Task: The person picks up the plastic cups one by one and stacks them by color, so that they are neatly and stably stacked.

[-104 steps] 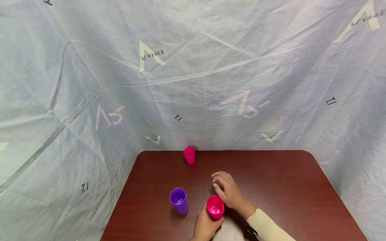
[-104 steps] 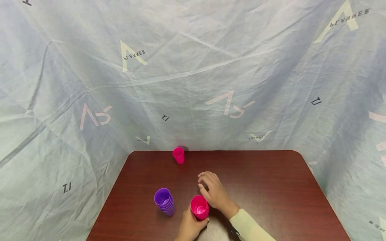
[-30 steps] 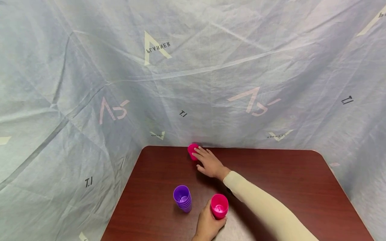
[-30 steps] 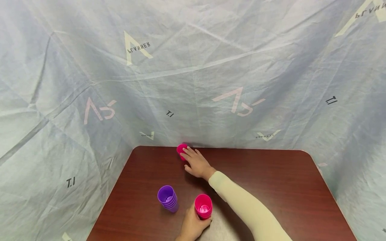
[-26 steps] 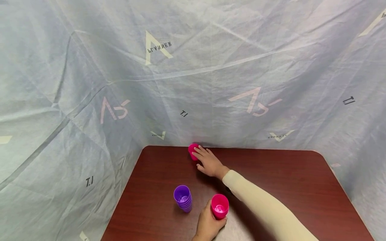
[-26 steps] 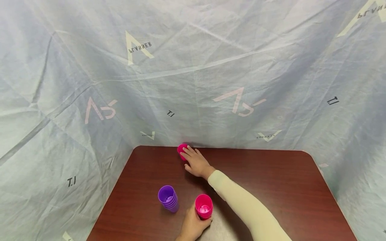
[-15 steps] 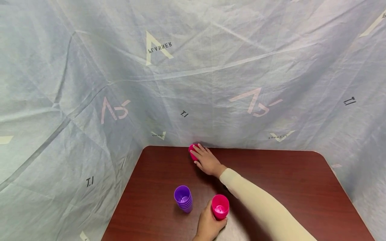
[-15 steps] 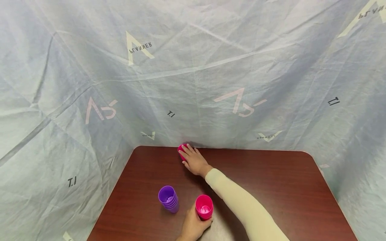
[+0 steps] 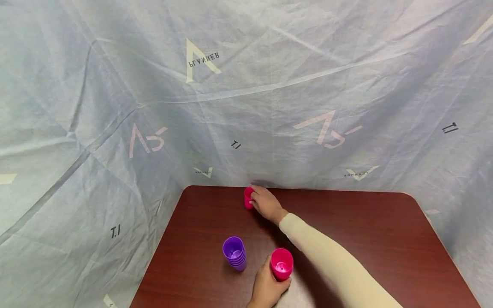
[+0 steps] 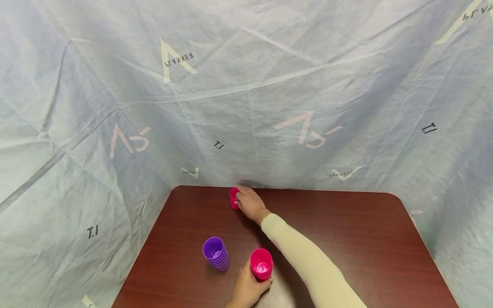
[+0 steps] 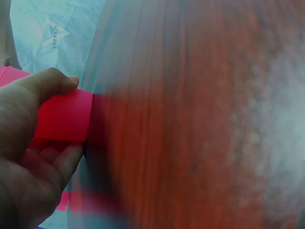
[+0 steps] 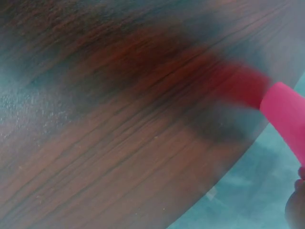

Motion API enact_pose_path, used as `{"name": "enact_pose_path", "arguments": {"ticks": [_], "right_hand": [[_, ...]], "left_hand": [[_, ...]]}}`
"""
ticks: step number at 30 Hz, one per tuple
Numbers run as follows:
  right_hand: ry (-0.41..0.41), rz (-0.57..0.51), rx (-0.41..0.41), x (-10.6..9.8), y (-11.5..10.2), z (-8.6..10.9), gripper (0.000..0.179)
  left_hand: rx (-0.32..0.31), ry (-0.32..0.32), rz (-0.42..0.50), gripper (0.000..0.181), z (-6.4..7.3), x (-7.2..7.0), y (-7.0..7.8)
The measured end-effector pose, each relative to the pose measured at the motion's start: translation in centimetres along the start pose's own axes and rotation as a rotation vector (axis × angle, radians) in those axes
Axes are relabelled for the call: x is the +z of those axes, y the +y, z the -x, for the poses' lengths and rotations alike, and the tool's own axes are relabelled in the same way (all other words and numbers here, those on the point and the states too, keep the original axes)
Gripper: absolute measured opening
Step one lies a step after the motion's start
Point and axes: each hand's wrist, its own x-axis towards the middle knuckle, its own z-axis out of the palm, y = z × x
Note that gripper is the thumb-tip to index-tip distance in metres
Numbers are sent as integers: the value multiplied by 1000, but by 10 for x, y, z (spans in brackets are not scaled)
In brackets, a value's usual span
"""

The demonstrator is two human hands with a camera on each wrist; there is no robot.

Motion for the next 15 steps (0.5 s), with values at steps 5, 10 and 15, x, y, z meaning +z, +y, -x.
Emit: {"name": "enact_pose_path", "arguments": {"ticks": [5, 10, 15], "right_hand": [[85, -23, -22, -2, 2, 2, 18], [91, -37, -42, -7, 1, 6, 18], [117, -62, -56, -11, -2, 10, 17]], "left_hand": [[-9, -7, 12, 72, 0, 0, 1], [-11, -14, 9, 72, -1, -1, 2], [-23, -19, 8, 71, -1, -2, 2]]}}
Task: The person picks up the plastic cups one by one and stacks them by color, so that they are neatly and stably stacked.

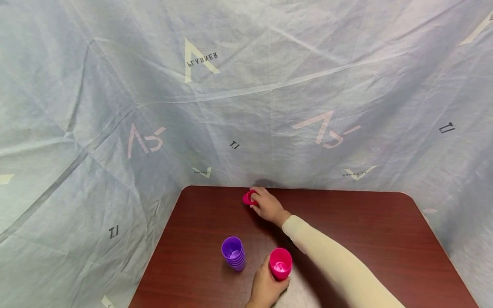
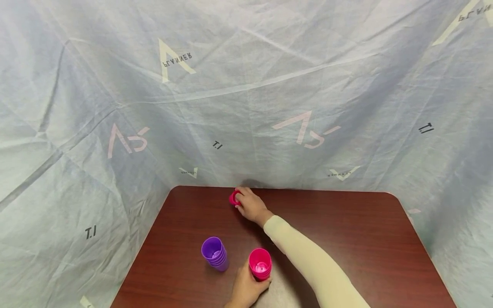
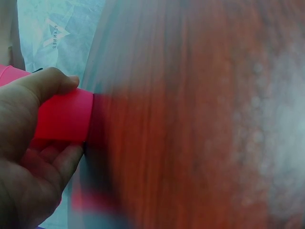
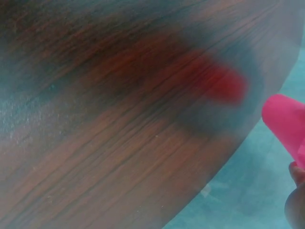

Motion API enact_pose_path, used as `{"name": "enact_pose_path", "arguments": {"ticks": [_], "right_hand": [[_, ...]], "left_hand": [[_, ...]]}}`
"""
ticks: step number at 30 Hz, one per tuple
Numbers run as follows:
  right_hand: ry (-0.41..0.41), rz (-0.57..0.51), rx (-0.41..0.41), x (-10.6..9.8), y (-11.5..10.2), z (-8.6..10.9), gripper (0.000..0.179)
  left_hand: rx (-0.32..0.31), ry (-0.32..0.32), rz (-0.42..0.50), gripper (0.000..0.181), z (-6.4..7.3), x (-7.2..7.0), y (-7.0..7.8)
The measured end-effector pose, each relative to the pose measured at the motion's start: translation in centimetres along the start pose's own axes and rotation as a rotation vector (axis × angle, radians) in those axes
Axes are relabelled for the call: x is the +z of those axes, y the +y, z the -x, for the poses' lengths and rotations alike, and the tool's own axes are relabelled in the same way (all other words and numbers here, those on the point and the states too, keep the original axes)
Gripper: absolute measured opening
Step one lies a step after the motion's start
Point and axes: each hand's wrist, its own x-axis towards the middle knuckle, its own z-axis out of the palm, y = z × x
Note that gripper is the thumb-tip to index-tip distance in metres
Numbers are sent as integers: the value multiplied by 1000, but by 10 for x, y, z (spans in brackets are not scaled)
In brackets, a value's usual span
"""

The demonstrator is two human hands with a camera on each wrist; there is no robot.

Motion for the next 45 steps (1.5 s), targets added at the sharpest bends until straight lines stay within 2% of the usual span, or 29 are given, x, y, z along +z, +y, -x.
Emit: {"name": "enact_pose_path", "arguments": {"ticks": [6, 9, 17, 23, 27, 33, 45], "right_hand": [[42, 3, -8, -5, -4, 1, 50], [41, 8, -6, -7, -6, 2, 57], [54, -9, -35, -14, -11, 5, 51], [52, -40, -4, -20, -16, 6, 51], [48, -54, 11, -25, -18, 8, 50], [96, -66, -6, -31, -18, 13, 47], [112, -62, -24, -42, -22, 16, 47]], "left_hand": [[8, 3, -17, 70, -1, 2, -4], [18, 8, -14, 70, -1, 3, -5], [47, 42, -16, 72, 2, 4, -8], [70, 60, -11, 71, 1, 4, -8], [53, 40, -6, 72, 1, 3, -6], [17, 4, -4, 73, 0, 2, -5], [19, 23, -6, 70, 1, 3, -4]]}}
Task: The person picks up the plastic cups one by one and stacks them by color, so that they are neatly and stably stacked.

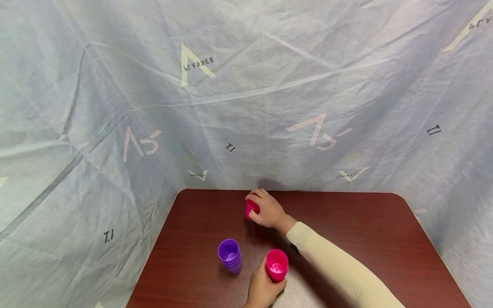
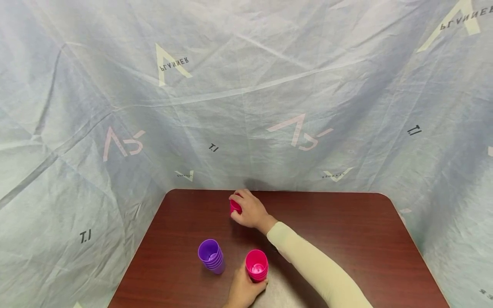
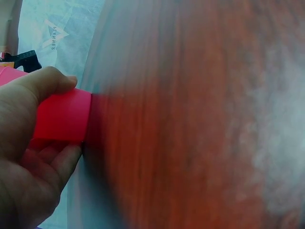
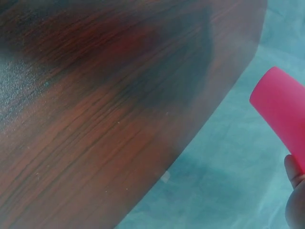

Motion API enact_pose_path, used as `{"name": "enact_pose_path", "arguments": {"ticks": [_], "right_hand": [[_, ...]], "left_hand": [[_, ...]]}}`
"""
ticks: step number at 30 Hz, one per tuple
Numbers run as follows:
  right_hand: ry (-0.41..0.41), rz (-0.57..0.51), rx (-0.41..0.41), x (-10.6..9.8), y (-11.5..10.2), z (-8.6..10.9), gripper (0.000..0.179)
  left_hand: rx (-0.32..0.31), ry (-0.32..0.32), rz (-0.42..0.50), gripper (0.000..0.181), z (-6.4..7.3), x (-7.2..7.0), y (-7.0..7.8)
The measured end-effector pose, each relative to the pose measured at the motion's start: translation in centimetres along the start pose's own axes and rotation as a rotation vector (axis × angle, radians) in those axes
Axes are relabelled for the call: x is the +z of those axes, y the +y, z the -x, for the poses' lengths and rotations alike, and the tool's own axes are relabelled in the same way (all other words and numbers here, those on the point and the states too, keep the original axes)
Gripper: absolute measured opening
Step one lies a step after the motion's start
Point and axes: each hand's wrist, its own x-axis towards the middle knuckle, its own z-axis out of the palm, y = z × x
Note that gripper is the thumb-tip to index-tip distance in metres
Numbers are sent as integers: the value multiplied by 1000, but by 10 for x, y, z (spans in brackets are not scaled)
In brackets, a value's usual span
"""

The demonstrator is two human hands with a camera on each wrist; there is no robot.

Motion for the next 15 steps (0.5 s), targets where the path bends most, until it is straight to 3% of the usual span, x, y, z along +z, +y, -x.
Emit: {"name": "enact_pose_path", "arguments": {"ticks": [15], "right_hand": [[22, -5, -23, -9, -9, 4, 44]], "left_hand": [[-6, 8, 3, 71, 0, -1, 2]]}}
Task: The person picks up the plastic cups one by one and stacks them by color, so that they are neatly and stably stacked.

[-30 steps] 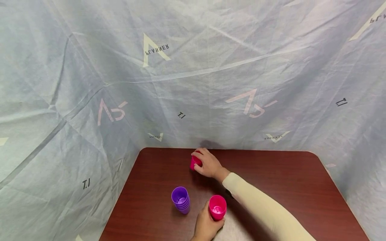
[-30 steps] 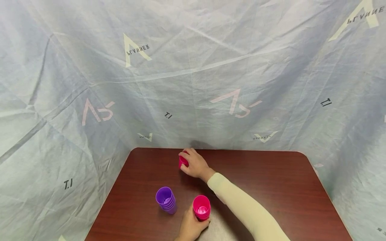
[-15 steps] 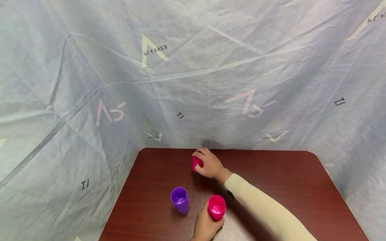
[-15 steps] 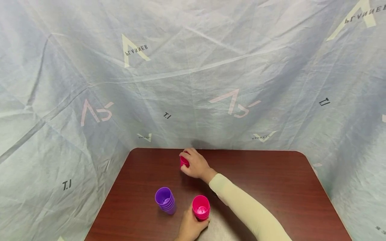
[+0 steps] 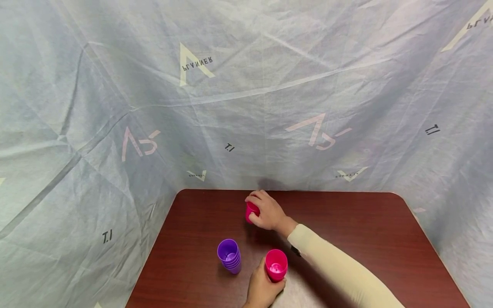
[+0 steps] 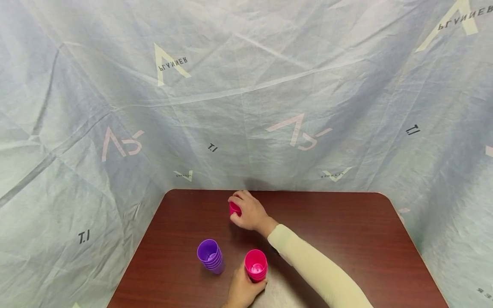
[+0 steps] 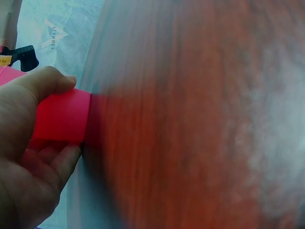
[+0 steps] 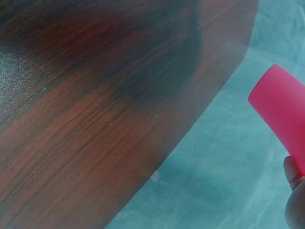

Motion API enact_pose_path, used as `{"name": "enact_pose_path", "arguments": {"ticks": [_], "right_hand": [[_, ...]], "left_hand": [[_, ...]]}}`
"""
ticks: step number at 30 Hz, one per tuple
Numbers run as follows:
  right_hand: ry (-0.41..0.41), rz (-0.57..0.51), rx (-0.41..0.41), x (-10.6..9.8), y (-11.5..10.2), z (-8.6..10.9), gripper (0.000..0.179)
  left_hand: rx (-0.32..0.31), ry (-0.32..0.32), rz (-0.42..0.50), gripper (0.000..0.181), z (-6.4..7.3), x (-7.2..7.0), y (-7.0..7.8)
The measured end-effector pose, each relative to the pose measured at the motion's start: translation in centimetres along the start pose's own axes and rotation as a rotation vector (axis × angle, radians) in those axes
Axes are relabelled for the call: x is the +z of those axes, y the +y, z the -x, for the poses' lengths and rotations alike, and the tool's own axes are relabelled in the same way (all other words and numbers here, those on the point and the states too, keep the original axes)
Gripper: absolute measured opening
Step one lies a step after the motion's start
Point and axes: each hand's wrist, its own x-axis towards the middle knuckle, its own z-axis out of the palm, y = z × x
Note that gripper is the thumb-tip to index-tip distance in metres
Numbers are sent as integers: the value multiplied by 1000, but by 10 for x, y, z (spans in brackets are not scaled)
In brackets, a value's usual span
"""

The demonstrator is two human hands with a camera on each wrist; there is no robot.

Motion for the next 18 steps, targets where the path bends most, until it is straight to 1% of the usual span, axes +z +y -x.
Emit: {"name": "enact_pose_path", "arguments": {"ticks": [4, 7, 14, 18], "right_hand": [[9, -24, -8, -4, -1, 3, 45], [20, -23, -17, -5, -2, 5, 45], [89, -10, -70, -8, -2, 9, 43], [103, -13, -86, -13, -3, 11, 43]], "left_hand": [[8, 5, -8, 71, 0, 0, 2], [15, 7, -13, 71, 0, 0, 2], [26, 8, -7, 71, 1, 0, 1], [27, 9, -8, 71, 1, 1, 0]]}}
